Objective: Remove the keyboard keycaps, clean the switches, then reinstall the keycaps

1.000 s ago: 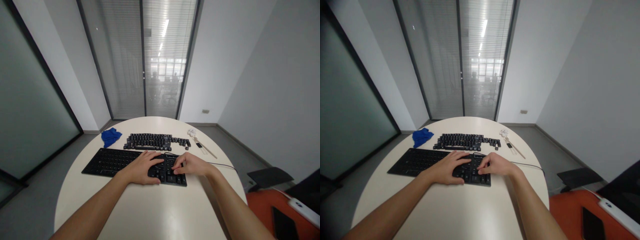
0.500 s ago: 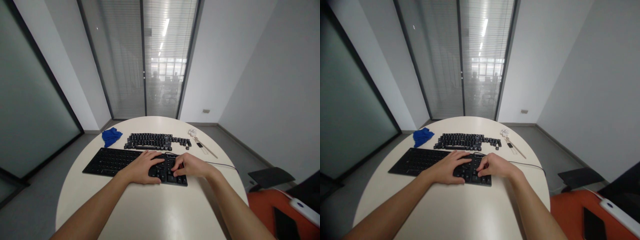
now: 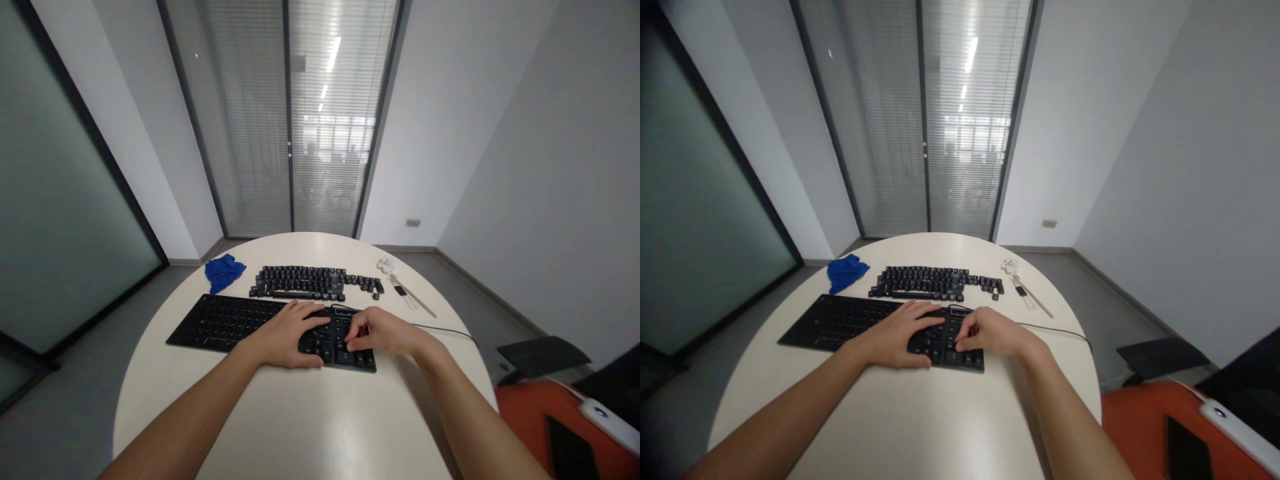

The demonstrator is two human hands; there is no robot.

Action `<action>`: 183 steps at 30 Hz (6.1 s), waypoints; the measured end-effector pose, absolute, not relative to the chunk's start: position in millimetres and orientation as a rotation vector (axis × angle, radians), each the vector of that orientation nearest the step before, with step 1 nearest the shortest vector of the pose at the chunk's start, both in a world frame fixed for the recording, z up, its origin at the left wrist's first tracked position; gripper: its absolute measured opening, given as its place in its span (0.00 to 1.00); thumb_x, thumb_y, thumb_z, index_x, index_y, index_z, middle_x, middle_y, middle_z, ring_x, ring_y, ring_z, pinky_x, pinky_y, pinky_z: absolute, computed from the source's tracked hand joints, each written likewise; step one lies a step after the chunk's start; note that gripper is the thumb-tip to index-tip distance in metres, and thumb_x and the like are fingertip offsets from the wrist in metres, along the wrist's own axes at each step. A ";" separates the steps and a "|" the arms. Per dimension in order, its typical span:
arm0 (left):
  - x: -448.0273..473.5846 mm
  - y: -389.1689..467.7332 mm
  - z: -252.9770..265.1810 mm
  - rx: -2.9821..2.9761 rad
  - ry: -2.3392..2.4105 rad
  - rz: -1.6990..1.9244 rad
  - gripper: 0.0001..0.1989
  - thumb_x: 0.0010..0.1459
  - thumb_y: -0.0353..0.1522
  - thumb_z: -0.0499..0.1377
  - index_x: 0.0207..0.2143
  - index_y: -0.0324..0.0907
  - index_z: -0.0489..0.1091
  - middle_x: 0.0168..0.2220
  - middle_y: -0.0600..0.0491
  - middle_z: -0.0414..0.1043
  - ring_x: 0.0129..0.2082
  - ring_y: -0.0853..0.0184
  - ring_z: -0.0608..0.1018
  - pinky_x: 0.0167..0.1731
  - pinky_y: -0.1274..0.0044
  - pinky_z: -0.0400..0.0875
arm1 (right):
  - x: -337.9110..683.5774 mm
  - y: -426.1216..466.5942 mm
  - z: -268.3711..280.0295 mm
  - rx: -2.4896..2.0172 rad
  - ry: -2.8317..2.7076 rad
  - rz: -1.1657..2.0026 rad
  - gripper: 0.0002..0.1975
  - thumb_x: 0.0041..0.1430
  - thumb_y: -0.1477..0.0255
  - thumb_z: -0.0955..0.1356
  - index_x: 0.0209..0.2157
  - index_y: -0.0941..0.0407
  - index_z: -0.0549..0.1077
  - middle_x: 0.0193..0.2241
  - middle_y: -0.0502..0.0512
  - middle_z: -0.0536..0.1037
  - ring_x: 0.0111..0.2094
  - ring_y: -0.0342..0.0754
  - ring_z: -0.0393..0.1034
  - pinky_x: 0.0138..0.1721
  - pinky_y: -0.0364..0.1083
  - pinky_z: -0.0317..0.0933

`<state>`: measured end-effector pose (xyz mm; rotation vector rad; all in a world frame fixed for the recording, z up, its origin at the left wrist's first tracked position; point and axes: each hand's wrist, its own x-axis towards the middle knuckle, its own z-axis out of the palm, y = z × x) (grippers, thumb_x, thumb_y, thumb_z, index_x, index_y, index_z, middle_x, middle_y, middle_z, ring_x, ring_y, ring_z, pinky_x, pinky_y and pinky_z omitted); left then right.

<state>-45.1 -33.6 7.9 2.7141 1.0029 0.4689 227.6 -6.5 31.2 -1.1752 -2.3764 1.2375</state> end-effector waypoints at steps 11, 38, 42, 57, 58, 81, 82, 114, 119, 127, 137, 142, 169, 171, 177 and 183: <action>-45.1 -33.0 5.9 2.720 1.010 0.455 0.41 0.51 0.51 0.66 0.64 0.50 0.61 0.68 0.47 0.54 0.66 0.47 0.58 0.65 0.55 0.48 | 221.5 -10.4 35.7 -1.361 -2.389 1.172 0.10 0.46 0.65 0.74 0.30 0.56 0.83 0.28 0.53 0.83 0.29 0.48 0.73 0.29 0.43 0.61; -43.6 -34.3 7.9 2.702 1.017 0.459 0.41 0.51 0.51 0.66 0.65 0.51 0.60 0.69 0.47 0.53 0.67 0.47 0.58 0.66 0.54 0.48 | 265.4 26.5 13.4 -1.376 -2.128 0.672 0.15 0.58 0.60 0.68 0.35 0.57 0.81 0.29 0.54 0.80 0.30 0.48 0.70 0.32 0.45 0.59; -44.1 -33.8 7.3 2.696 1.023 0.446 0.41 0.52 0.51 0.66 0.65 0.51 0.60 0.69 0.47 0.53 0.67 0.47 0.58 0.66 0.54 0.47 | 287.6 43.3 3.2 -1.690 -1.960 0.285 0.12 0.56 0.67 0.69 0.40 0.55 0.81 0.38 0.57 0.82 0.35 0.52 0.73 0.38 0.47 0.62; -43.6 -35.0 8.6 2.711 1.042 0.426 0.41 0.52 0.52 0.65 0.65 0.50 0.60 0.69 0.48 0.52 0.67 0.48 0.57 0.66 0.55 0.49 | 282.8 38.5 0.5 -1.811 -2.019 0.235 0.11 0.58 0.70 0.68 0.42 0.53 0.79 0.35 0.57 0.81 0.33 0.51 0.74 0.32 0.44 0.59; -43.7 -35.0 8.5 2.710 1.043 0.425 0.41 0.52 0.52 0.65 0.65 0.50 0.60 0.69 0.48 0.52 0.67 0.48 0.57 0.65 0.54 0.49 | 283.1 38.6 0.2 -1.820 -2.008 0.240 0.11 0.58 0.69 0.68 0.41 0.53 0.79 0.35 0.57 0.81 0.33 0.51 0.74 0.32 0.44 0.59; -44.4 -34.5 8.5 2.698 1.004 0.474 0.40 0.51 0.51 0.66 0.64 0.51 0.61 0.68 0.48 0.54 0.66 0.48 0.58 0.65 0.55 0.50 | 257.2 11.1 24.9 -1.156 -2.031 1.368 0.19 0.52 0.57 0.73 0.37 0.59 0.79 0.32 0.55 0.81 0.34 0.48 0.72 0.40 0.47 0.63; -44.3 -34.3 8.3 2.694 1.003 0.477 0.40 0.51 0.51 0.66 0.64 0.51 0.61 0.68 0.48 0.54 0.66 0.48 0.58 0.65 0.55 0.50 | 257.3 10.9 24.3 -1.156 -2.045 1.384 0.19 0.51 0.57 0.73 0.36 0.59 0.79 0.31 0.54 0.81 0.34 0.48 0.72 0.40 0.47 0.64; -44.4 -33.7 7.5 2.708 1.014 0.460 0.41 0.51 0.50 0.66 0.64 0.49 0.61 0.68 0.46 0.54 0.66 0.48 0.58 0.65 0.55 0.49 | 248.6 -5.5 40.3 -1.075 -2.407 1.185 0.08 0.46 0.67 0.76 0.30 0.56 0.80 0.65 0.54 0.62 0.62 0.58 0.61 0.64 0.53 0.51; -44.5 -33.4 7.2 2.700 1.006 0.468 0.41 0.50 0.50 0.67 0.64 0.50 0.61 0.68 0.46 0.55 0.66 0.47 0.58 0.65 0.55 0.49 | 249.1 -5.8 39.9 -1.045 -2.395 1.203 0.08 0.48 0.67 0.75 0.31 0.56 0.81 0.65 0.55 0.62 0.62 0.58 0.61 0.64 0.54 0.51; -44.3 -34.0 7.8 2.696 1.012 0.469 0.41 0.50 0.51 0.67 0.64 0.50 0.62 0.68 0.47 0.54 0.66 0.47 0.59 0.65 0.55 0.49 | 249.8 -2.9 35.1 -1.037 -2.395 1.206 0.09 0.47 0.66 0.76 0.30 0.56 0.81 0.65 0.55 0.61 0.61 0.59 0.61 0.62 0.54 0.56; -45.1 -34.0 8.2 2.721 1.020 0.452 0.41 0.51 0.51 0.66 0.64 0.49 0.62 0.68 0.46 0.54 0.66 0.48 0.58 0.65 0.55 0.50 | 245.3 -6.8 39.3 -1.067 -2.431 1.166 0.09 0.46 0.66 0.76 0.30 0.55 0.80 0.66 0.54 0.60 0.63 0.59 0.59 0.64 0.53 0.53; -45.2 -34.2 8.5 2.731 1.025 0.446 0.40 0.51 0.52 0.66 0.64 0.48 0.62 0.68 0.46 0.54 0.66 0.48 0.59 0.65 0.56 0.50 | 246.5 -6.3 43.0 -1.062 -2.427 1.230 0.11 0.50 0.61 0.75 0.31 0.54 0.82 0.67 0.52 0.60 0.64 0.59 0.58 0.66 0.52 0.49; -44.9 -34.8 8.1 2.723 1.021 0.454 0.41 0.52 0.52 0.65 0.64 0.50 0.61 0.68 0.47 0.54 0.66 0.48 0.58 0.65 0.55 0.50 | 252.2 2.4 23.5 -1.082 -2.297 1.247 0.20 0.44 0.63 0.78 0.37 0.55 0.73 0.61 0.57 0.66 0.42 0.49 0.69 0.38 0.46 0.64; -45.0 -34.8 8.2 2.722 1.025 0.450 0.41 0.52 0.52 0.65 0.64 0.50 0.61 0.68 0.47 0.54 0.66 0.48 0.58 0.65 0.55 0.49 | 254.2 5.0 20.1 -1.034 -2.300 1.247 0.19 0.45 0.62 0.78 0.37 0.55 0.74 0.60 0.57 0.67 0.45 0.51 0.70 0.41 0.47 0.66; -45.1 -34.2 7.8 2.705 1.032 0.441 0.41 0.52 0.52 0.65 0.65 0.51 0.60 0.69 0.48 0.53 0.67 0.48 0.57 0.65 0.54 0.49 | 263.0 31.2 2.6 -1.192 -2.163 0.623 0.09 0.60 0.65 0.68 0.39 0.54 0.77 0.44 0.58 0.79 0.46 0.54 0.72 0.52 0.53 0.62; -45.5 -33.9 7.4 2.701 1.030 0.440 0.41 0.52 0.53 0.64 0.64 0.51 0.60 0.69 0.48 0.53 0.67 0.48 0.57 0.66 0.54 0.48 | 271.1 59.5 -15.8 -1.426 -2.095 -0.070 0.17 0.61 0.73 0.65 0.51 0.57 0.76 0.47 0.63 0.78 0.50 0.58 0.68 0.55 0.54 0.60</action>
